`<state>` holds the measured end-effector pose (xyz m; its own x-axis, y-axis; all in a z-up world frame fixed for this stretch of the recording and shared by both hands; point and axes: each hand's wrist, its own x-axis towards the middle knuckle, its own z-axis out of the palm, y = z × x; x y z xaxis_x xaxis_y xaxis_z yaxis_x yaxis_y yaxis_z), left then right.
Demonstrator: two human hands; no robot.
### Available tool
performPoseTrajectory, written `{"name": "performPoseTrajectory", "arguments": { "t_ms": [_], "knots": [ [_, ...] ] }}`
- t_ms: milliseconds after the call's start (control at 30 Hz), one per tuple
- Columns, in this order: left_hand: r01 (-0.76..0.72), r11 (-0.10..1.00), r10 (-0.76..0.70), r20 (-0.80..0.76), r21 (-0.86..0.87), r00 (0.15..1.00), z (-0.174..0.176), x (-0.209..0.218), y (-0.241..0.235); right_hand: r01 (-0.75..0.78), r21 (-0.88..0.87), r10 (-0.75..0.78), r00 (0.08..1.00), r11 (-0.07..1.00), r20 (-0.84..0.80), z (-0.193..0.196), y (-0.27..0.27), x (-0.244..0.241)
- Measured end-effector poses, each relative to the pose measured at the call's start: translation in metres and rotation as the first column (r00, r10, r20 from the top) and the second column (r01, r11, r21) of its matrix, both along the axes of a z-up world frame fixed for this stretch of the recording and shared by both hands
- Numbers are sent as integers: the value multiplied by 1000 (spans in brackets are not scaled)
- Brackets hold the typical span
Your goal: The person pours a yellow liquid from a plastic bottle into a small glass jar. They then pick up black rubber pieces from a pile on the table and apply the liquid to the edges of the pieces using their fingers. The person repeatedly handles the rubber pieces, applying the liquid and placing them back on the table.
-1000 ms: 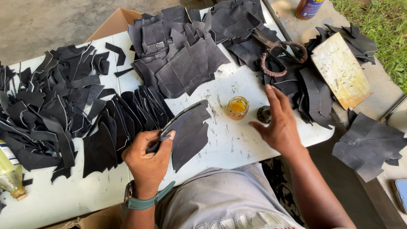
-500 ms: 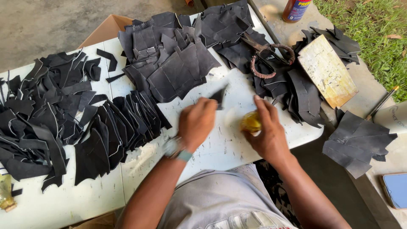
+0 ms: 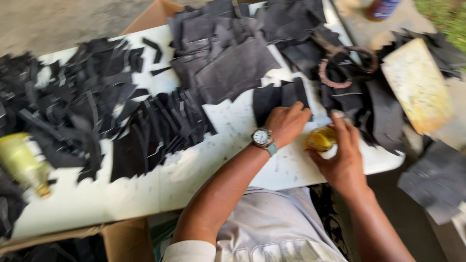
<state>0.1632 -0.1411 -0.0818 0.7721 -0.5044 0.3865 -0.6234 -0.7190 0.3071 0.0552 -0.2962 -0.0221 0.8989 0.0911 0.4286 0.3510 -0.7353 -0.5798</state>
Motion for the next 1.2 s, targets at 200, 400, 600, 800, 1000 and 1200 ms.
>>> {"name": "performPoseTrajectory", "arguments": {
  "t_ms": [200, 400, 600, 800, 1000, 1200],
  "knots": [
    [8, 955, -57, -160, -295, 986, 49, -52, 45, -35, -141, 60, 983, 989, 175, 23, 3, -13],
    [-94, 892, 18, -174, -441, 985, 67, -142, 119, -93, -82, 115, 937, 992, 329, 14, -4, -27],
    [-435, 745, 512, 17, -506, 859, 74, -178, 245, -332, 105, 290, 912, 938, 289, -6, 36, -27],
    [-803, 400, 725, -383, -442, 572, 71, -177, 328, -384, 76, 355, 901, 920, 250, 0, 64, -28],
    [-881, 434, 800, -368, -188, 473, 59, -165, 325, -360, 60, 343, 918, 931, 198, 2, 65, -30],
    [-892, 427, 873, -192, -147, 449, 53, -170, 336, -309, 0, 304, 936, 951, 179, 1, 59, -27]
  ]
}}
